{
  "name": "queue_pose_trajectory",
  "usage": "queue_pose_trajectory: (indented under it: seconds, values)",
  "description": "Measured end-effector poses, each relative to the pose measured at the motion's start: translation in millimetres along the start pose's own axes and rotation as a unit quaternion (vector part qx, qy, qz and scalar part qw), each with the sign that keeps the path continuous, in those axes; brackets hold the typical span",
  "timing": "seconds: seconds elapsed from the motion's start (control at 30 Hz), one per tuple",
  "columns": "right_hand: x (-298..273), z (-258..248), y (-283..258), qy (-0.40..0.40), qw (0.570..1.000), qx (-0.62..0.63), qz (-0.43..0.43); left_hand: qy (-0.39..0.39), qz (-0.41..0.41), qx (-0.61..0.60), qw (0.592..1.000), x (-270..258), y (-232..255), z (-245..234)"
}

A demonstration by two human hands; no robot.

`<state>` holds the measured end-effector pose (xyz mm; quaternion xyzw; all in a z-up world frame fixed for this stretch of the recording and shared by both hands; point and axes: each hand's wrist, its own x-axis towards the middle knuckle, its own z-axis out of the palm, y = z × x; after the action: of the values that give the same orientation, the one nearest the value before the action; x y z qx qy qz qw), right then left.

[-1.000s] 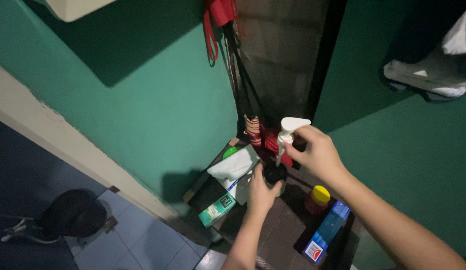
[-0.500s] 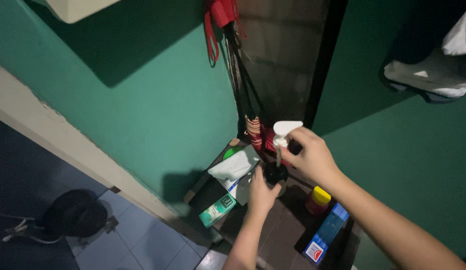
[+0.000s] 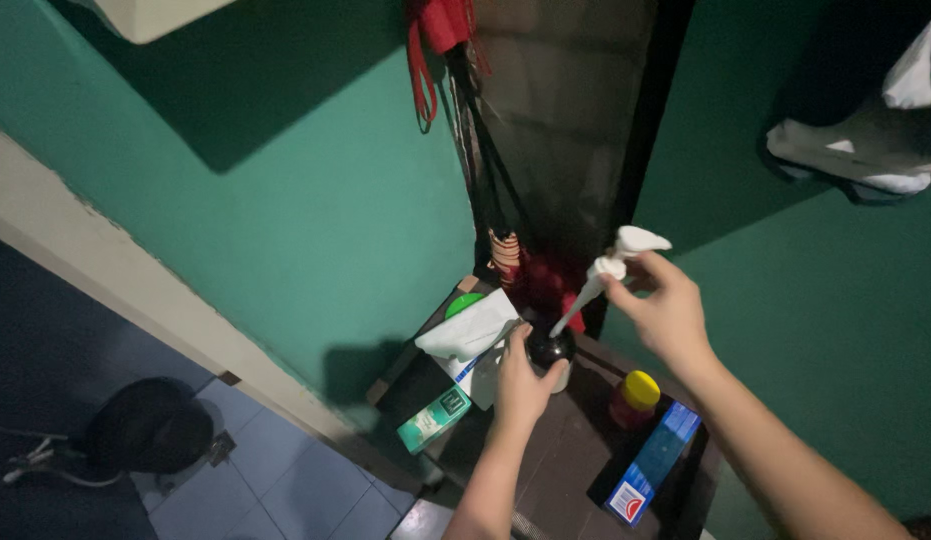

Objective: The person picks up various small packets and bottles from a small table and places them into a green wall-mounted basket in the bathroom. They handle items one at a time, including sachets, a pink bottle, and a pump bottle, moving them between the table and the basket.

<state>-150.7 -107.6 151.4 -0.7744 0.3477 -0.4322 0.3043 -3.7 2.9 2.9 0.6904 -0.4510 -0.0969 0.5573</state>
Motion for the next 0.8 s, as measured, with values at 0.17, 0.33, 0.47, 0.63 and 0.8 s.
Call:
queue_pose_trajectory:
  seconds: [0.17,0.33,0.47,0.63,0.8]
  values:
    - [-8,-13,31,0.036,0.995,0.045,0.076,0.0,0.011,0.006,1.0,3,0,-2]
    - [-18,-21,54,0.094,0.976,0.171,0.093,-0.007,-0.013,0.024,1.0,2,3,-2]
    - [-25,-18,64,0.13,0.962,0.215,0.102,-0.024,-0.041,0.04,0.998,2,4,-3]
    - [-31,-14,67,0.146,0.949,0.261,0.1,0.01,0.009,0.01,1.0,2,1,-2]
    - [-33,-10,63,0.158,0.944,0.272,0.102,0.009,-0.004,0.026,1.0,2,1,2]
